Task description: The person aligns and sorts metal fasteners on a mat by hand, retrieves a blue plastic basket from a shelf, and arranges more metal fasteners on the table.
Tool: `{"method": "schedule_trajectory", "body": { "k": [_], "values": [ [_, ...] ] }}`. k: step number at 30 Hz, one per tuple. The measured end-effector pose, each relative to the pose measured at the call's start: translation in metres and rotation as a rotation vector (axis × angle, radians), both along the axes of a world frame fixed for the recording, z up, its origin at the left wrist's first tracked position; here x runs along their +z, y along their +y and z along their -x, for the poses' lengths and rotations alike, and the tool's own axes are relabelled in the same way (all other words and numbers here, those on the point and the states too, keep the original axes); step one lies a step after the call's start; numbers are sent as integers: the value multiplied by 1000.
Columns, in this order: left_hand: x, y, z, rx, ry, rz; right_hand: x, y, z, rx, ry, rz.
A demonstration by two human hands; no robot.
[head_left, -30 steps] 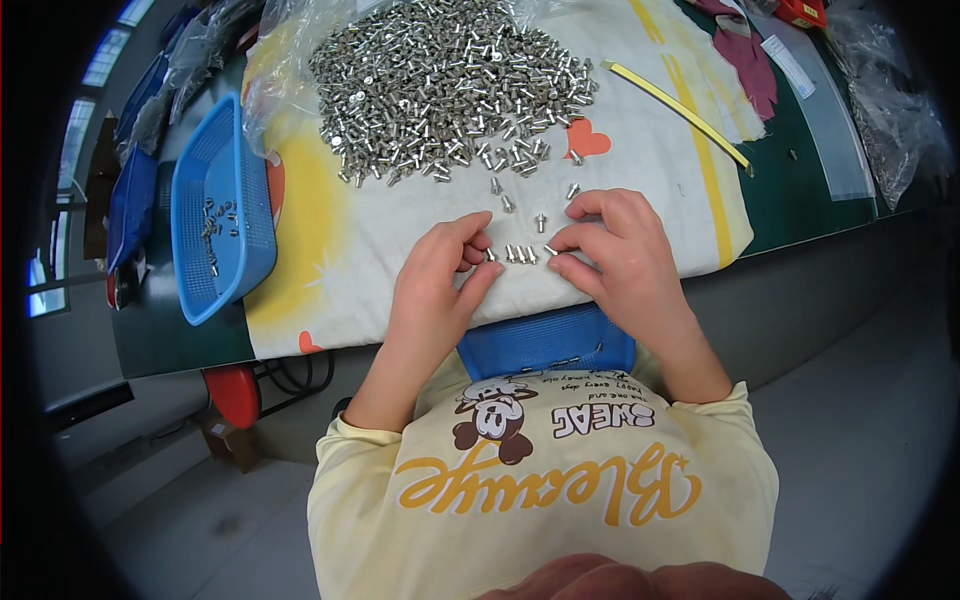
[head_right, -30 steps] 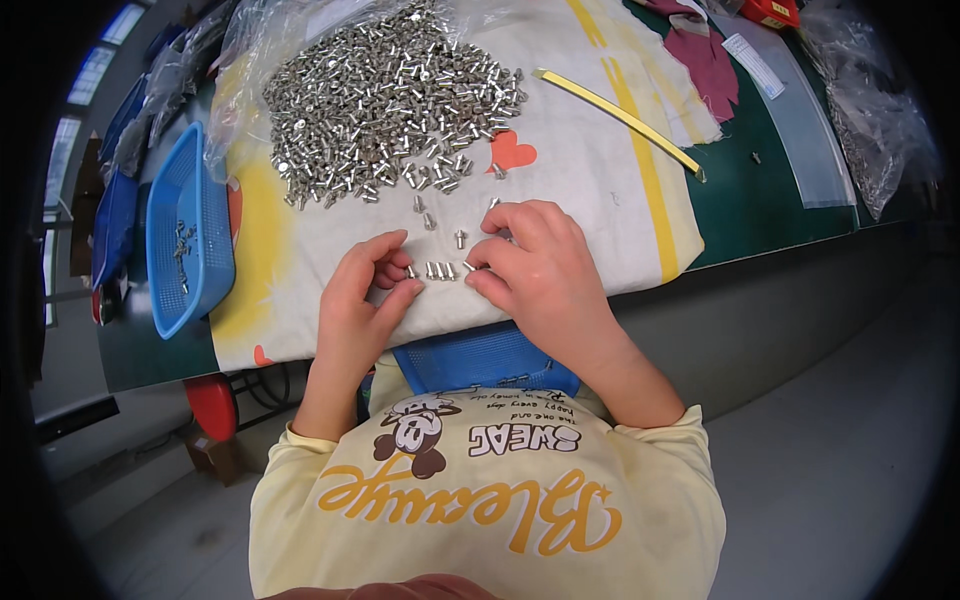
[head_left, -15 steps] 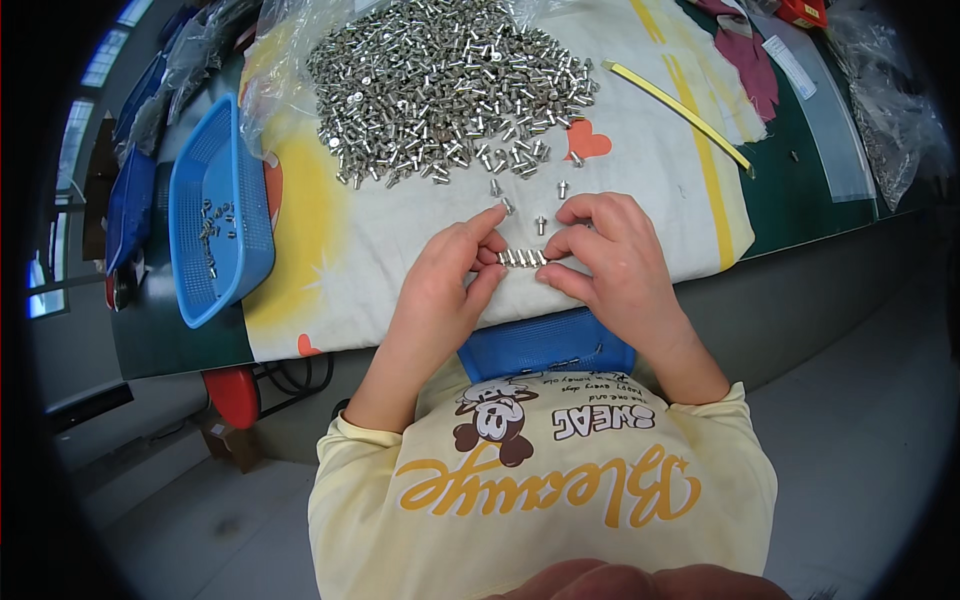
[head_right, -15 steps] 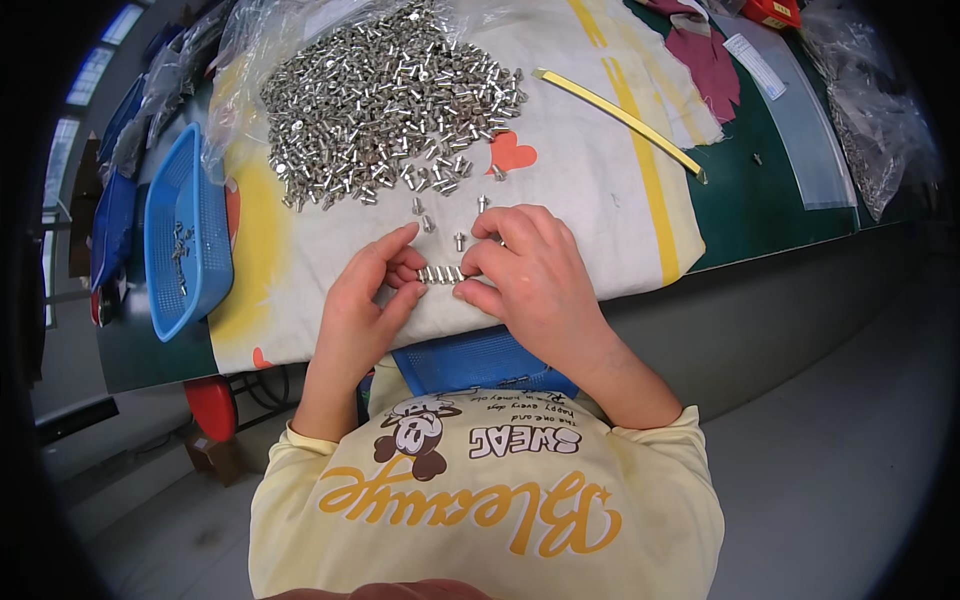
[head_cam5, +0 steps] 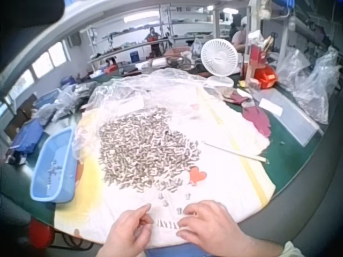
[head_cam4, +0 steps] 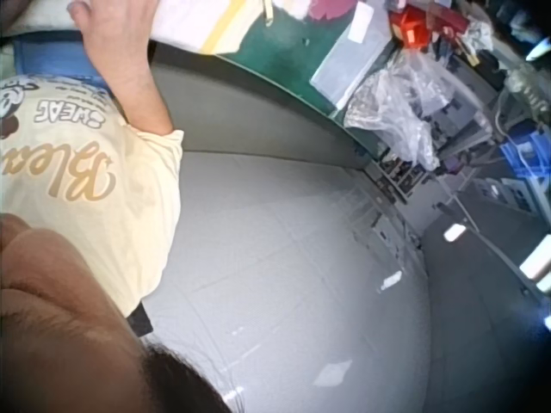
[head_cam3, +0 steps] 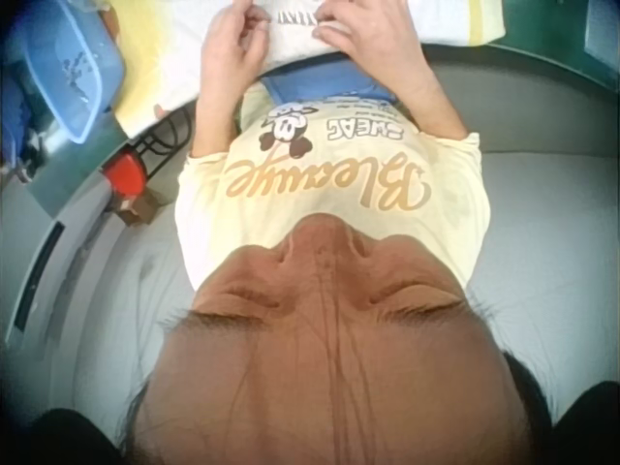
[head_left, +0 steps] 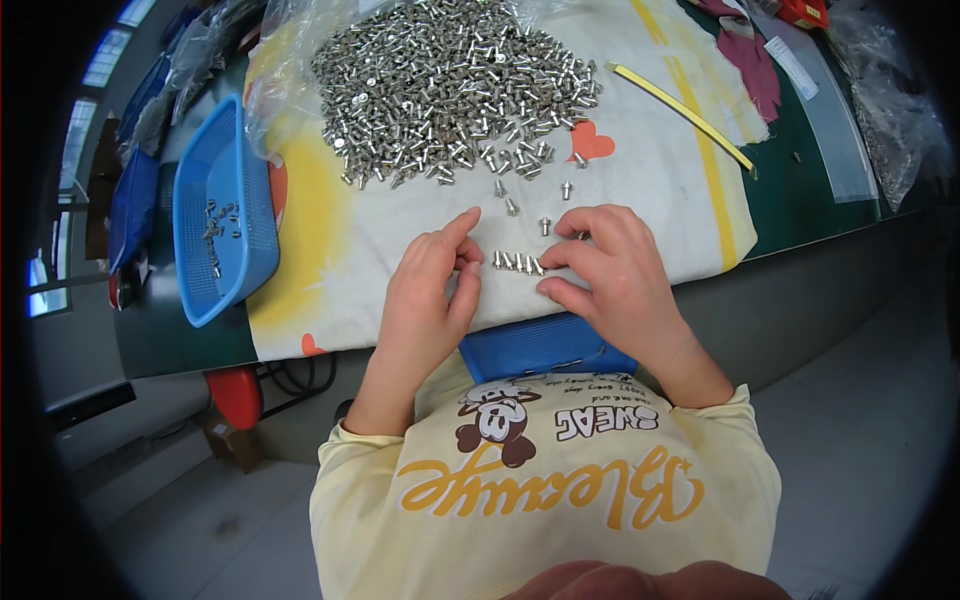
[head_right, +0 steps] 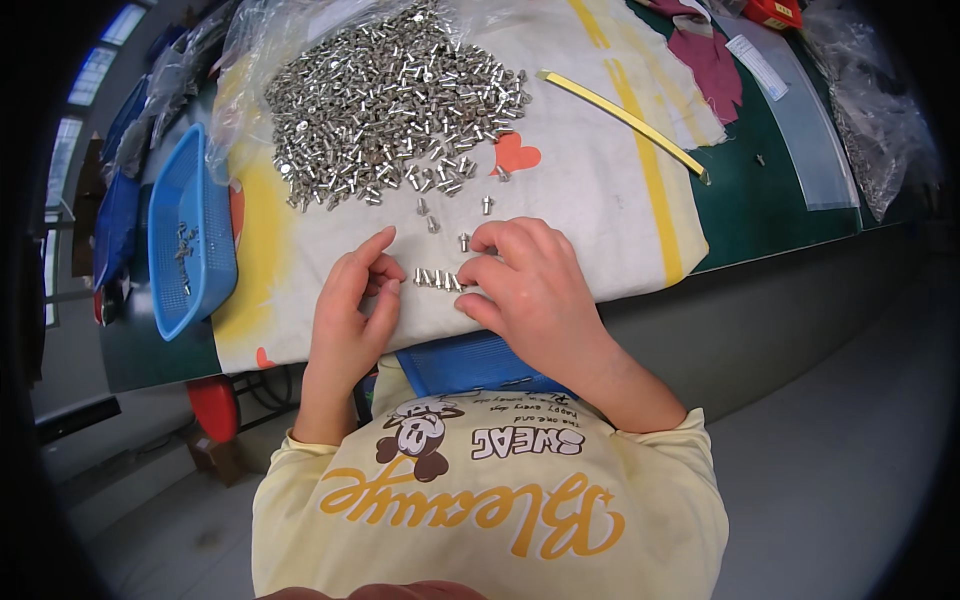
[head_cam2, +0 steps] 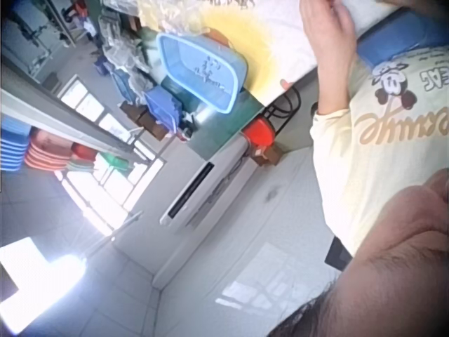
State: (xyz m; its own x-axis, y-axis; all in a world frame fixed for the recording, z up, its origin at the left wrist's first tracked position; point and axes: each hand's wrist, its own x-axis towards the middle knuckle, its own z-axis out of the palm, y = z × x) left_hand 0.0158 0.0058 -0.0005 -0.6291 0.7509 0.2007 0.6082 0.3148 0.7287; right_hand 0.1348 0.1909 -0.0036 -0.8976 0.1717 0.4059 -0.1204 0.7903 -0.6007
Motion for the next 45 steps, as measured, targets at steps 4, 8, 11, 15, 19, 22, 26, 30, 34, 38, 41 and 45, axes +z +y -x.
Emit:
{"method": "schedule_trajectory", "body": {
  "k": [4,8,11,15,19,22,26,30,34,38,41,45],
  "values": [
    [-2,1,0,20,0,-32,1,-4,0,10,5,-1],
    [-2,0,0,12,11,-34,2,-8,-2,-5,3,-7],
    [-1,-1,-1,-11,6,12,2,-7,-3,-11,0,-18],
    [1,2,-4,-21,4,-1,1,-1,-5,7,-31,-33],
    [2,5,-6,-40,8,0,3,4,-4,-1,-31,-37],
    [3,9,-6,-48,8,-10,4,7,-4,-13,-29,-43],
    [3,11,-7,-72,36,-20,4,10,-3,-17,-29,-29],
    [3,13,-8,-78,40,-24,4,12,-2,-17,-29,-32],
    [3,13,-8,-86,51,-19,3,13,-2,-19,-31,-38],
    [-3,10,-7,-43,-23,-53,2,9,-3,-1,-22,-29],
    [0,13,-7,-22,-97,-119,3,5,-4,-3,-20,-20],
    [1,13,-9,-45,-148,-119,2,2,-3,-21,13,-1]
  ]
}}
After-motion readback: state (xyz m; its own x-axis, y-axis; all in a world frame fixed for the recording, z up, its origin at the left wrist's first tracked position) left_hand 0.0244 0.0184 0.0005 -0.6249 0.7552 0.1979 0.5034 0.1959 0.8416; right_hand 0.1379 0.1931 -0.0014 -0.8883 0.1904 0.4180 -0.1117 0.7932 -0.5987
